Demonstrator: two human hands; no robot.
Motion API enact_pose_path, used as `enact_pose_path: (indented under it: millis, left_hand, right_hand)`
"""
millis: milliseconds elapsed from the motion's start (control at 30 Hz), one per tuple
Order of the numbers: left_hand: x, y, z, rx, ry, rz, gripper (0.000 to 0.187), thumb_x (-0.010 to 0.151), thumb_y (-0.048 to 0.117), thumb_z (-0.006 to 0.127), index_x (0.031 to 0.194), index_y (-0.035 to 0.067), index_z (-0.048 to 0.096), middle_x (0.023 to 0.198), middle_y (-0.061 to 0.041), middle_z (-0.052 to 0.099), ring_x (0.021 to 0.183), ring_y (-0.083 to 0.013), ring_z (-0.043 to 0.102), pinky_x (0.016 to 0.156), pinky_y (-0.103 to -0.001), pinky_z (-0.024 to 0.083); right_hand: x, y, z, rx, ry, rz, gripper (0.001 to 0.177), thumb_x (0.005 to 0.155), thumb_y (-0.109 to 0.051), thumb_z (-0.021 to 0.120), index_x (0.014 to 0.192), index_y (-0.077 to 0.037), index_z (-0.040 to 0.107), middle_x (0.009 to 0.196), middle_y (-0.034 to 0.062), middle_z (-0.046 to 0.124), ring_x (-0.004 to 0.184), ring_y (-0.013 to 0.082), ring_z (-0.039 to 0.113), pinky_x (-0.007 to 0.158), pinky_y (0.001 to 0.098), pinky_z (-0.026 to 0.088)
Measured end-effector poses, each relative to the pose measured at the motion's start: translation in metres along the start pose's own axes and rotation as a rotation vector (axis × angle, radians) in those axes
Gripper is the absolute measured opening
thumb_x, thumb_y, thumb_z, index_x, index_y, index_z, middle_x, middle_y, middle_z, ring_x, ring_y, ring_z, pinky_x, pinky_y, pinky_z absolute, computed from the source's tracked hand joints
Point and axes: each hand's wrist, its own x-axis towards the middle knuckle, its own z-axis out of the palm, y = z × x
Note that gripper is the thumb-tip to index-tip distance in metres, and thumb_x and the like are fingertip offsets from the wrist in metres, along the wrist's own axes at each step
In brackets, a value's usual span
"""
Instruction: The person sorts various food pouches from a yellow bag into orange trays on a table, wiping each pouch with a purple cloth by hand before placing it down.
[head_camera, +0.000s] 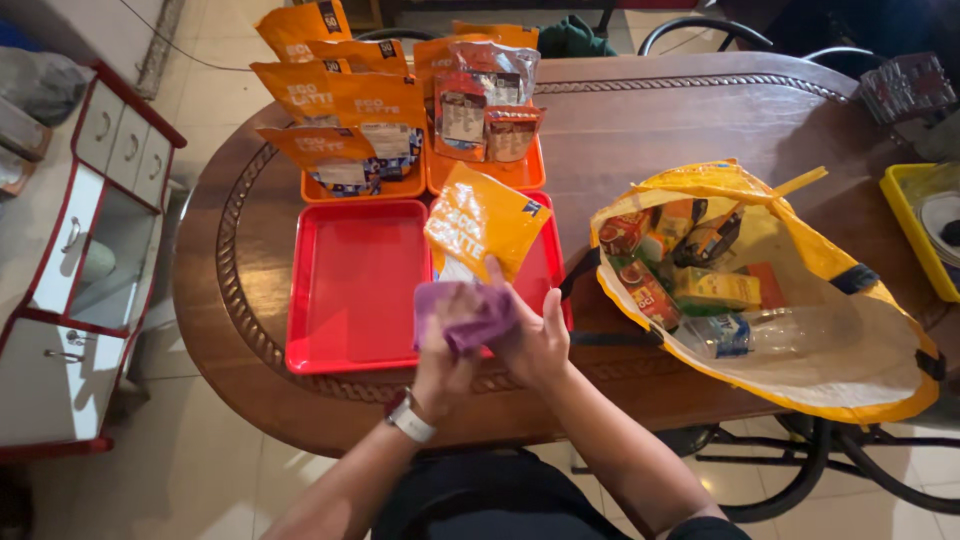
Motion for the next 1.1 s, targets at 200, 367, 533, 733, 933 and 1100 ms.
enact_pose_path:
  millis: [200, 367, 533, 733, 933, 1100]
  left_hand:
    - [0.017, -0.001, -0.006, -0.359, 0.242, -0.417, 0.05, 0.099, 0.004, 0.055, 0.148, -0.001, 0.053, 0.134, -0.029, 0.057, 0.124, -0.0552, 0.042, 0.107, -0.061, 0.033]
    - [0.005, 0.025, -0.009, 0.413, 0.051, 0.32, 0.052, 0.088, 0.005, 0.067, 0.138, -0.002, 0.055, 0.143, -0.03, 0.055, 0.14, -0.0431, 0.042, 0.112, -0.048, 0.036]
    - [0.033, 0.009, -0.017, -0.177, 0.215, -0.267, 0.041, 0.098, 0.005, 0.055, 0.139, 0.0, 0.057, 0.131, -0.02, 0.061, 0.12, -0.0336, 0.058, 0.102, -0.042, 0.048]
    - [0.024, 0.044, -0.015, 0.423, 0.139, 0.316, 0.041, 0.094, 0.009, 0.057, 0.135, 0.0, 0.056, 0.136, -0.021, 0.06, 0.126, -0.0344, 0.06, 0.106, -0.044, 0.047]
    - [0.044, -0.019, -0.013, -0.53, 0.185, -0.29, 0.037, 0.106, 0.009, 0.051, 0.141, -0.003, 0.055, 0.128, -0.019, 0.065, 0.111, -0.0206, 0.067, 0.093, -0.034, 0.058]
    - [0.056, 0.011, -0.018, -0.051, 0.147, 0.053, 0.038, 0.103, 0.006, 0.056, 0.14, 0.0, 0.051, 0.129, -0.019, 0.062, 0.115, -0.028, 0.062, 0.097, -0.039, 0.054]
  right_hand:
    - [-0.009, 0.012, 0.02, -0.069, -0.179, 0.097, 0.107, 0.093, -0.081, 0.035, 0.17, -0.012, 0.007, 0.174, 0.0126, 0.021, 0.156, 0.0324, 0.026, 0.127, 0.0497, 0.016]
    - [0.01, 0.005, 0.004, -0.037, -0.06, 0.029, 0.107, 0.093, -0.083, 0.033, 0.169, -0.011, 0.008, 0.171, 0.0151, 0.021, 0.159, 0.0304, 0.023, 0.131, 0.0495, 0.013]
    - [0.002, 0.012, 0.013, -0.085, -0.153, 0.064, 0.107, 0.093, -0.083, 0.033, 0.169, -0.011, 0.01, 0.174, 0.0122, 0.02, 0.158, 0.0315, 0.024, 0.131, 0.0516, 0.016]
    - [0.015, 0.008, -0.009, -0.004, -0.073, 0.052, 0.109, 0.094, -0.084, 0.031, 0.168, -0.007, 0.008, 0.172, 0.0169, 0.018, 0.159, 0.0334, 0.022, 0.129, 0.054, 0.017]
    - [0.005, 0.01, 0.005, -0.119, -0.131, 0.116, 0.111, 0.09, -0.085, 0.031, 0.168, -0.011, 0.004, 0.175, 0.0135, 0.013, 0.16, 0.0336, 0.019, 0.129, 0.0545, 0.017]
    - [0.006, 0.022, -0.002, 0.01, -0.192, 0.209, 0.112, 0.092, -0.087, 0.03, 0.172, -0.012, 0.003, 0.172, 0.0187, 0.015, 0.154, 0.0383, 0.026, 0.123, 0.0582, 0.025]
